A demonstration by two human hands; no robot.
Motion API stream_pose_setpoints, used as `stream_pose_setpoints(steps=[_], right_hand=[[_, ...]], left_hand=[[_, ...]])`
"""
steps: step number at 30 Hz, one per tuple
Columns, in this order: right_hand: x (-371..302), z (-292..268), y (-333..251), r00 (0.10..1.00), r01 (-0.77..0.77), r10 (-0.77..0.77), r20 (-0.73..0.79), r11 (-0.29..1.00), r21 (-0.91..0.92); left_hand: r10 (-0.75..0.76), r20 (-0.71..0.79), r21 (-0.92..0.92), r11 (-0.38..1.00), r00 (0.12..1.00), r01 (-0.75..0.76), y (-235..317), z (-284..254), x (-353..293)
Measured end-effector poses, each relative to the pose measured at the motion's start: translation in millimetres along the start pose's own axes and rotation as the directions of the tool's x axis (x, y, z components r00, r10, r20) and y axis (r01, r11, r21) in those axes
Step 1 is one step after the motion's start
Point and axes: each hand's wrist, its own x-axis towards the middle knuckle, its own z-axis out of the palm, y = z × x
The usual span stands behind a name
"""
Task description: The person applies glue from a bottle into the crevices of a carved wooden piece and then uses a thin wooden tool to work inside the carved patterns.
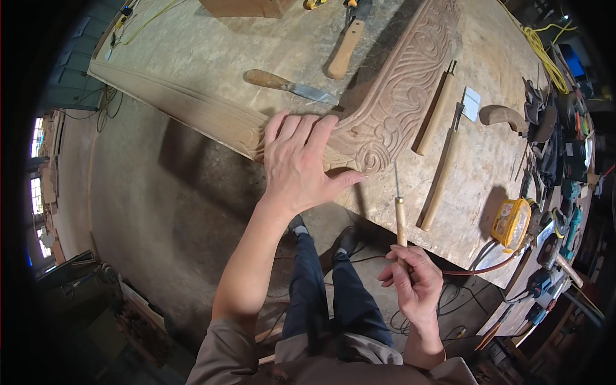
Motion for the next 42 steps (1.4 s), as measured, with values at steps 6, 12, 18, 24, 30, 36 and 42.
stream_pose_setpoints(steps=[6, 12, 18, 24, 30, 36, 42], right_hand=[[17, -4, -7, 0.986, 0.164, -0.154, -0.057, 0.956, 0.242], [23, -4, -2, 0.930, 0.317, -0.286, -0.231, 0.942, 0.110], [49, -29, 5, 0.649, 0.505, -0.739, -0.179, 0.595, -0.625], [71, -74, 11, 0.756, 0.117, -0.647, -0.103, 0.288, -0.950], [91, -106, 20, 0.869, 0.016, -0.480, -0.121, 0.271, -0.962], [99, -100, 12, 0.885, -0.001, -0.442, -0.146, 0.312, -0.950], [107, -92, -1, 0.867, -0.098, -0.462, -0.186, 0.209, -0.973]], left_hand=[[0.010, -0.029, 0.034, 0.999, 1.000, -0.009, 1, 3, 1], [-0.004, -0.019, 0.044, 0.999, 1.000, 0.005, -2, 0, -3], [0.037, -0.052, 0.025, 0.999, 0.998, -0.036, 5, 5, 7], [0.038, -0.093, 0.056, 0.998, 0.995, -0.033, 3, 3, 1], [0.007, -0.045, 0.046, 0.999, 0.999, -0.005, 6, 3, 4], [0.022, -0.033, 0.057, 0.998, 0.999, -0.020, 4, 4, 4], [0.022, -0.053, 0.055, 0.998, 0.998, -0.019, 2, 2, 3]])
